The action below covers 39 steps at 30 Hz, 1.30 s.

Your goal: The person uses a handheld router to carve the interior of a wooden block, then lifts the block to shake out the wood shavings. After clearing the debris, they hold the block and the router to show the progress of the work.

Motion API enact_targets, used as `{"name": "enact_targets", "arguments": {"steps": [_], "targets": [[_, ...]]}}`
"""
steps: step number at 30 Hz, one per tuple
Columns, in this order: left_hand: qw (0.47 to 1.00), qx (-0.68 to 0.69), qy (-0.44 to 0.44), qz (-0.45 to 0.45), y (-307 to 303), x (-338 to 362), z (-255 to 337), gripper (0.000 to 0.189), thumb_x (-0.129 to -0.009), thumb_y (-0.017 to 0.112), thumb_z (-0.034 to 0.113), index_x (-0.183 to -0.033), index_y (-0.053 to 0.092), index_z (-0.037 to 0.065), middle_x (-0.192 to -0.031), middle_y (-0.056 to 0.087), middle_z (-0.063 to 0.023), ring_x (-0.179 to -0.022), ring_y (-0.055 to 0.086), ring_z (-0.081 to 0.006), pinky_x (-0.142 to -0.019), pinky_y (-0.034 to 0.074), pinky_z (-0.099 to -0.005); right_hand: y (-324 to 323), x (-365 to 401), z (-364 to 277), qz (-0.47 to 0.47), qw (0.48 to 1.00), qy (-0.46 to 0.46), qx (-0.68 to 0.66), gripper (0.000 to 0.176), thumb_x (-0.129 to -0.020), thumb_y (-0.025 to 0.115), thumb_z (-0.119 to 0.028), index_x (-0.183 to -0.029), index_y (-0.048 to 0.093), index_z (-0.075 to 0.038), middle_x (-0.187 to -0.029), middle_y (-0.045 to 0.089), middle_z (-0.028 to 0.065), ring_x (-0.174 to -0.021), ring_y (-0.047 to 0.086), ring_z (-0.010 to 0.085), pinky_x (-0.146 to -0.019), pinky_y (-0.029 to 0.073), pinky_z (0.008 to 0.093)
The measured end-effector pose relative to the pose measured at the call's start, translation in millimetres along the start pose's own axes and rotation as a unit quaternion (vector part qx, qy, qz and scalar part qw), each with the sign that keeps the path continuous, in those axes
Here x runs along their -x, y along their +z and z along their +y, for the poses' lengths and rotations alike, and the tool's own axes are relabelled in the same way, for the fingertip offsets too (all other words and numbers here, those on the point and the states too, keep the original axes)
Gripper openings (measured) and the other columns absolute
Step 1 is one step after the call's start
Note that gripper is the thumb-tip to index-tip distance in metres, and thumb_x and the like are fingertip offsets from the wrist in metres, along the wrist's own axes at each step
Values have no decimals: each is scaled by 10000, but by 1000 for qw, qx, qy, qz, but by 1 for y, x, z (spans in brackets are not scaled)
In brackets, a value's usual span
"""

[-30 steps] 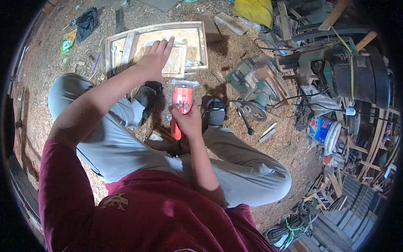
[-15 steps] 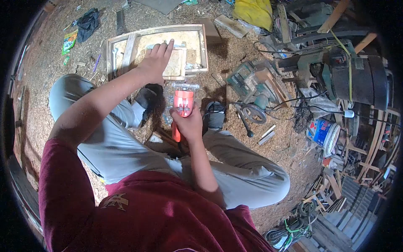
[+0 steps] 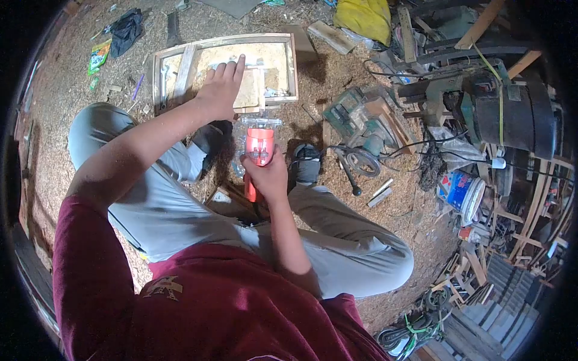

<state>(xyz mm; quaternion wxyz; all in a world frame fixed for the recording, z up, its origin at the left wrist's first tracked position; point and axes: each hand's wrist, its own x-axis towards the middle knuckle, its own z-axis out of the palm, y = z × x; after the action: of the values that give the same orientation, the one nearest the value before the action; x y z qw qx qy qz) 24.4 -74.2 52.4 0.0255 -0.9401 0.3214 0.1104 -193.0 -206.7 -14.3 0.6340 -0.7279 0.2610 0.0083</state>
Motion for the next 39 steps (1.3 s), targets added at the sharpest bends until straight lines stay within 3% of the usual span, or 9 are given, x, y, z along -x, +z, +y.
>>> {"name": "enact_targets", "arguments": {"steps": [8,39], "targets": [[1000,-7,-13,11,2,2,4,1533,-604,1017,389,-1675,46,-121,-1439,468,-209,-1341,489,-365,-1137,404,-467,1,1,-3,-16,999,16,-28,485,-816,907,-207,-1180,656,-9,-1036,748,86,-913,711,159,-855,577,347],[999,-22,-10,28,1,5,5,1507,-612,1009,382,-1674,68,-126,-1411,480,-194,-1299,492,-336,-1092,415,-446,0,0,-8,-15,999,28,-17,500,-811,903,-260,-1166,658,-8,-1005,767,99,-883,743,185,-833,591,362]]}}
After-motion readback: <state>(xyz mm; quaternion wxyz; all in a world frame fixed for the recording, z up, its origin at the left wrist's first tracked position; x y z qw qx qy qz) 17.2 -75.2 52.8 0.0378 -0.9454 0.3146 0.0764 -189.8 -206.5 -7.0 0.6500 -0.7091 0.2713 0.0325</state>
